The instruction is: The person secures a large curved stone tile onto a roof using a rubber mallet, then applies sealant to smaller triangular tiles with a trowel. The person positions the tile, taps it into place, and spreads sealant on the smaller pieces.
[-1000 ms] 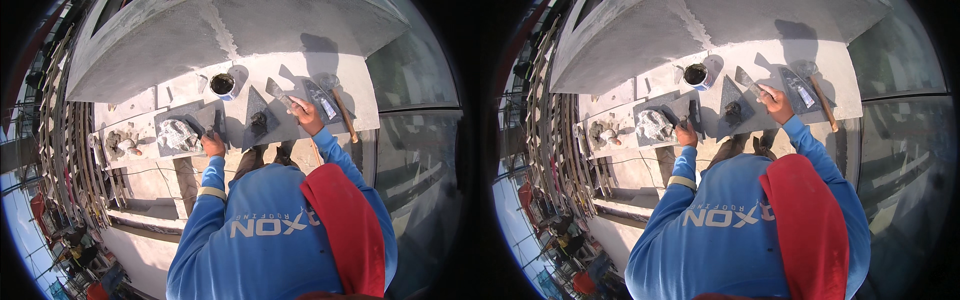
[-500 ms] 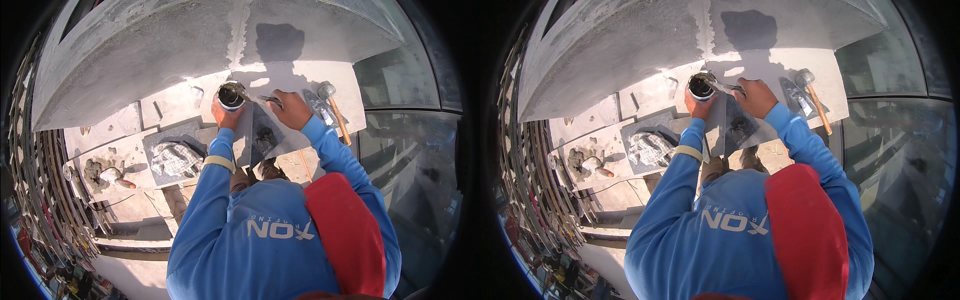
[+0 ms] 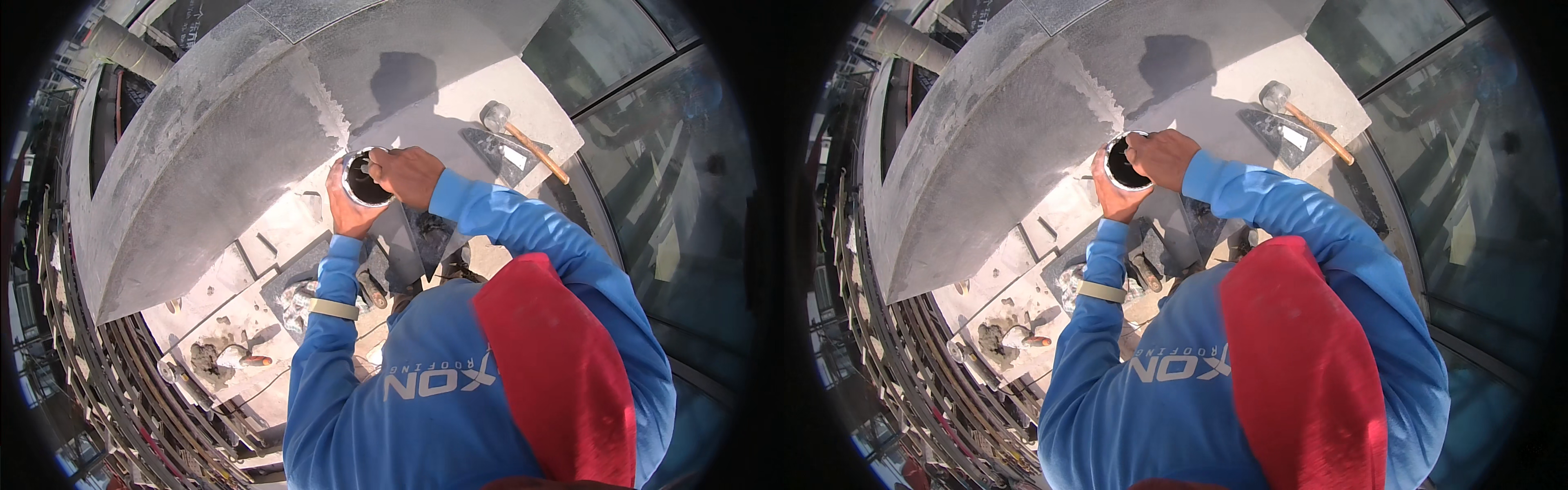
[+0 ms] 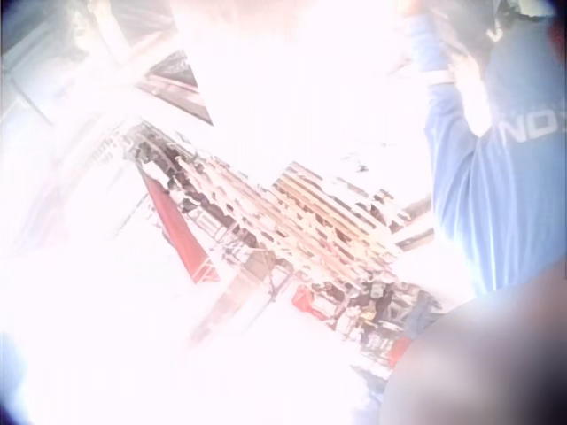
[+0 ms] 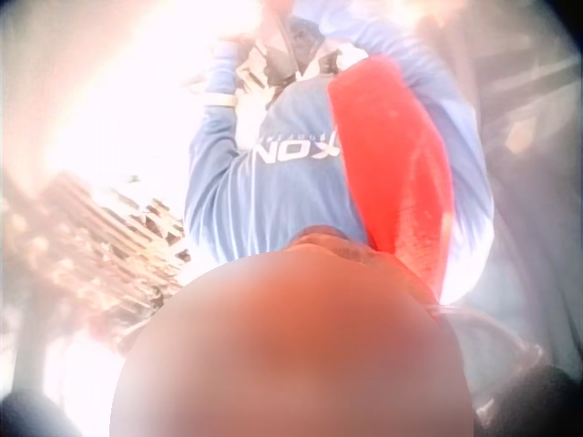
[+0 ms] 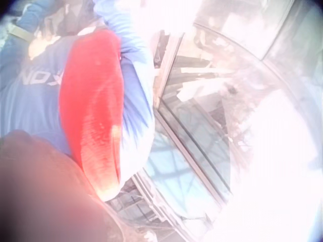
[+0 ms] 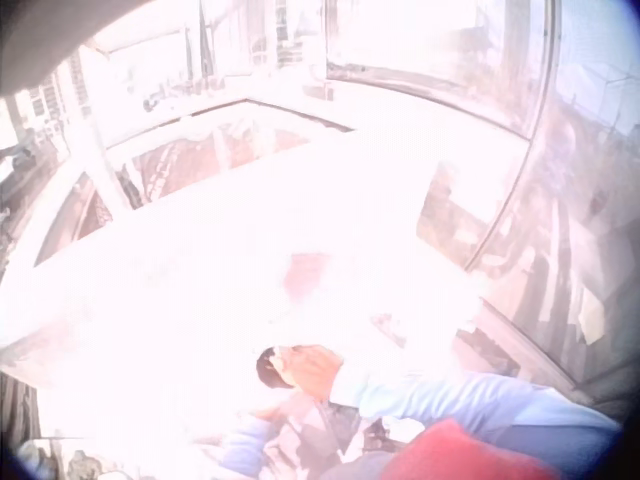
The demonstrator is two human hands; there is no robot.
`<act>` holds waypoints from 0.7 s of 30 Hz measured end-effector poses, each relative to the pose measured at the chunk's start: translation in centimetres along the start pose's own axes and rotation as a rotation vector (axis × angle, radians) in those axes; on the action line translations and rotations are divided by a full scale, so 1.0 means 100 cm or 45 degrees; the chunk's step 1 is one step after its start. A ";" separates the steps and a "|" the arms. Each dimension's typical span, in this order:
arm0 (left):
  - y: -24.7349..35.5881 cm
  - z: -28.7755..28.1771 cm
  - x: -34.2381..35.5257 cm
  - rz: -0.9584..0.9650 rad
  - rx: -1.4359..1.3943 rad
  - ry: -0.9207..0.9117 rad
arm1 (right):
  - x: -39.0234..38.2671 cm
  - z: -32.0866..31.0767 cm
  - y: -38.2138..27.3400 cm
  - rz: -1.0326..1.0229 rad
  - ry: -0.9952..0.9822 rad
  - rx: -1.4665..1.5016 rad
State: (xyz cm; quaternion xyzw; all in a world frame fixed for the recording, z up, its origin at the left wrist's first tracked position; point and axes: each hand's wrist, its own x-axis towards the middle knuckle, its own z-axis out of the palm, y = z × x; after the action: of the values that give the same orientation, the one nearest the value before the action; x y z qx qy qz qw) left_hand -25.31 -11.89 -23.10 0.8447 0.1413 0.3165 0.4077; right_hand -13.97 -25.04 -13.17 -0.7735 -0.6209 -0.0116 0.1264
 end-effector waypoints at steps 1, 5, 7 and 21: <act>0.002 -0.003 0.001 -0.017 0.003 -0.139 | -0.005 -0.005 0.005 -0.043 -0.036 0.032; 0.007 0.003 -0.005 0.349 0.109 -0.164 | -0.027 -0.025 0.023 -0.408 -0.064 -0.154; 0.011 0.009 -0.007 0.523 0.100 -0.137 | -0.037 -0.033 0.030 -0.514 -0.164 -0.270; 0.071 0.020 0.003 0.727 0.578 -0.496 | -0.129 -0.012 0.054 0.389 0.110 0.937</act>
State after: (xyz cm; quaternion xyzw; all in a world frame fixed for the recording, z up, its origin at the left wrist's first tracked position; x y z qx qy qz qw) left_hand -23.89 -17.40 -18.35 0.9626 -0.1123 0.2120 0.1260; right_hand -11.56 -38.69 -15.24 -0.7589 -0.4555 0.1978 0.4212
